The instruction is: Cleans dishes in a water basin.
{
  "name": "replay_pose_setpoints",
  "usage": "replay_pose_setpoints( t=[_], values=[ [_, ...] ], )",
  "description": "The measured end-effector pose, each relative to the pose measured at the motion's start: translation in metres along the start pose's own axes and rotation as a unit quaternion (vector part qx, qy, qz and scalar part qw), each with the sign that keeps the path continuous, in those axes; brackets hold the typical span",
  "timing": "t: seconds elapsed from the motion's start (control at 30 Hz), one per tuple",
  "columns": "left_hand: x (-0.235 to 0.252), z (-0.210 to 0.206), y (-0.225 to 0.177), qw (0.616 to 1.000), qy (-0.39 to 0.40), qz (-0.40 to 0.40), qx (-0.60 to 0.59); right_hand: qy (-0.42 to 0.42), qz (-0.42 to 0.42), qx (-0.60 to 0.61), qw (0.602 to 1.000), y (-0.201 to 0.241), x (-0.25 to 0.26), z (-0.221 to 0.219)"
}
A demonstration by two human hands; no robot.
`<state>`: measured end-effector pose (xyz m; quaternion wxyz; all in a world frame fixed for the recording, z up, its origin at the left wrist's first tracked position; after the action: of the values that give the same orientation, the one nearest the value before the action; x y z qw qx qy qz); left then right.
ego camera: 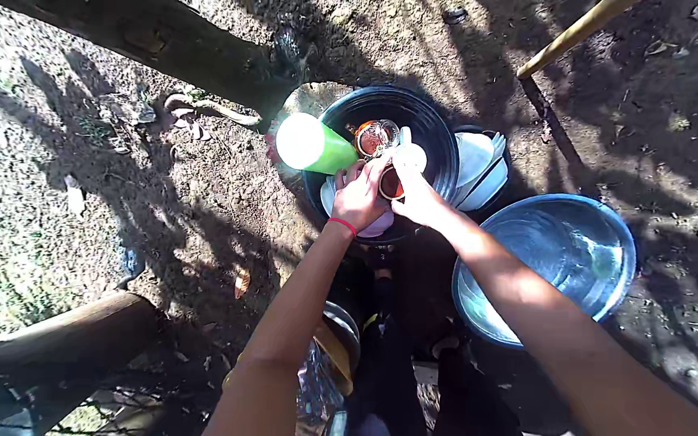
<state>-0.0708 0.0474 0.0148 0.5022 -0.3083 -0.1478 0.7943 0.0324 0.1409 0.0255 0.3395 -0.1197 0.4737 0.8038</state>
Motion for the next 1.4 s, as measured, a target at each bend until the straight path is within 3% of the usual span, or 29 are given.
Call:
replay_pose_setpoints(
  t=[0.07, 0.13, 0.27, 0.4, 0.57, 0.67, 0.8, 0.97, 1.23, 1.4],
  values=[
    [0.001, -0.006, -0.001, 0.999, -0.020, -0.022, 0.018, -0.067, 0.041, 0.066, 0.995, -0.016, 0.003, 0.020],
    [0.003, -0.013, -0.003, 0.999, -0.024, -0.022, 0.035, -0.135, -0.013, 0.039, 0.990, -0.029, 0.015, 0.035],
    [0.007, -0.027, -0.006, 0.999, -0.020, 0.010, 0.047, -0.079, -0.157, -0.067, 0.982, -0.044, 0.047, 0.017],
    [0.007, -0.027, -0.008, 0.998, -0.033, 0.032, 0.037, -0.074, -0.157, -0.034, 0.984, -0.044, 0.059, 0.010],
    [0.003, -0.027, -0.014, 0.997, -0.052, -0.002, 0.063, -0.118, -0.197, -0.023, 0.973, -0.040, 0.073, 0.017],
    [0.000, -0.024, -0.015, 0.997, -0.055, 0.005, 0.059, -0.129, -0.170, -0.033, 0.976, -0.042, 0.094, 0.014],
    [-0.003, -0.021, -0.018, 0.995, -0.073, 0.015, 0.060, -0.131, -0.161, 0.057, 0.977, -0.051, 0.106, 0.014],
    [0.002, -0.014, -0.025, 0.993, -0.061, 0.056, 0.079, -0.169, -0.108, -0.023, 0.979, -0.046, 0.092, 0.020],
    [0.031, -0.011, -0.051, 0.985, 0.053, 0.007, 0.167, -0.093, -0.099, -0.123, 0.983, -0.038, 0.082, 0.039],
    [0.045, -0.018, -0.062, 0.978, 0.058, 0.051, 0.194, -0.027, -0.132, -0.165, 0.977, -0.035, 0.091, 0.041]
  ],
)
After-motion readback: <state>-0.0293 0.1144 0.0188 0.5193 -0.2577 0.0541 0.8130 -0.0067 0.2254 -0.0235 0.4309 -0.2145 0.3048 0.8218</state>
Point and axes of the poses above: each hand's wrist, its own x-axis towards the middle knuckle, its own z-axis out of the back of the hand, y = z × x, the point moved 4 cm from there along x, towards the middle knuckle, and after that the axes turned 6 degrees about -y, right-handed, at the moved point
